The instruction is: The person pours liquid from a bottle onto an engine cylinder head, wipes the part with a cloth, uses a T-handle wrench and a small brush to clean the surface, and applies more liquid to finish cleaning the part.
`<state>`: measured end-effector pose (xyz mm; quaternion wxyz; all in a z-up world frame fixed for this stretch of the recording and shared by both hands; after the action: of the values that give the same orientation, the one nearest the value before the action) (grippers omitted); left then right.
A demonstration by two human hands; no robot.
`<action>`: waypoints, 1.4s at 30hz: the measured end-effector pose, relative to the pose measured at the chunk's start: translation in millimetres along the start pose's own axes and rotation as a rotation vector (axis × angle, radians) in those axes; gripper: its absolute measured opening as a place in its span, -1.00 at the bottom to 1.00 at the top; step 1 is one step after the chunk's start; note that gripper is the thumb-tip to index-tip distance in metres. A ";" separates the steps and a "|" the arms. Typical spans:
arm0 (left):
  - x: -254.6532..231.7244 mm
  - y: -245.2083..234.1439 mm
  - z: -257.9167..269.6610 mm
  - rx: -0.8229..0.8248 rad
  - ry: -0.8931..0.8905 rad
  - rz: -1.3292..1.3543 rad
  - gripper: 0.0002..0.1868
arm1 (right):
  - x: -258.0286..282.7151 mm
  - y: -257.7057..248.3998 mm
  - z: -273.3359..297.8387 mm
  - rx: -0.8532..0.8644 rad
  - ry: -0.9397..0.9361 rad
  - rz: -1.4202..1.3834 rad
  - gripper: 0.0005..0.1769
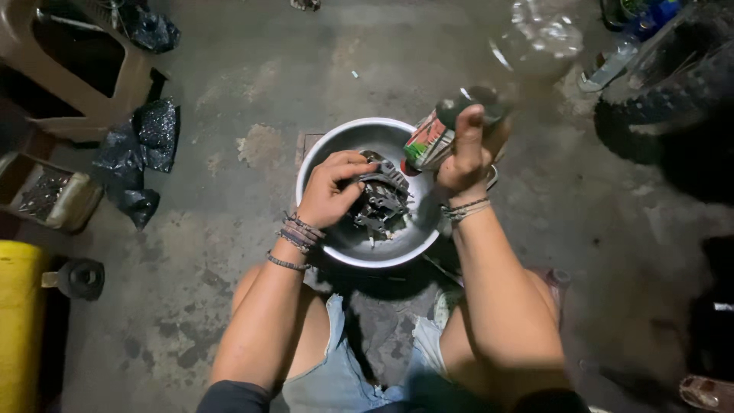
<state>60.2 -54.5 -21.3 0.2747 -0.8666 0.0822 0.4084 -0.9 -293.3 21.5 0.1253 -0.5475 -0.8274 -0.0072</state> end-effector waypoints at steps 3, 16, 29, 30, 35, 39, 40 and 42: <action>-2.1 -2.2 -1.5 -0.037 0.034 0.046 -0.63 | -0.2 2.9 0.6 0.000 -0.093 0.031 -0.63; 0.9 -19.4 -5.7 -0.181 0.021 0.075 -0.62 | -0.1 -5.2 -11.9 -0.136 0.057 0.001 -0.69; -34.3 -31.1 -11.2 -0.167 0.074 0.016 -0.53 | 3.9 8.5 -2.3 -0.220 0.396 -0.392 -0.66; -42.2 -32.3 -11.3 -0.168 0.073 0.016 -0.53 | 0.1 14.5 4.3 -0.219 0.397 -0.392 -0.66; -53.7 -42.2 -10.4 -0.208 -0.031 -0.002 -0.55 | -4.2 9.5 -11.2 -0.200 0.622 -0.423 -0.81; -73.3 -50.2 -13.0 -0.215 0.007 -0.132 -0.60 | -32.2 9.3 15.1 -0.130 0.497 -0.327 -0.63; -78.2 -48.7 -14.0 -0.190 0.023 -0.180 -0.60 | -25.1 5.2 13.6 -0.032 0.284 -0.053 -0.60; -83.0 -46.7 -15.0 -0.166 0.038 -0.226 -0.60 | -15.5 6.0 11.6 0.070 0.065 0.216 -0.55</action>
<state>33.1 -30.4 68.0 0.2447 -0.8977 -0.0447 0.3637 8.0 -303.2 6.2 0.1714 -0.6281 -0.7588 0.0174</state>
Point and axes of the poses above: each hand's wrist, its own z-axis away from the middle knuckle, its own y-axis out of the palm, x = y × z, the point moved 6 cm from there along -z, towards the middle knuckle
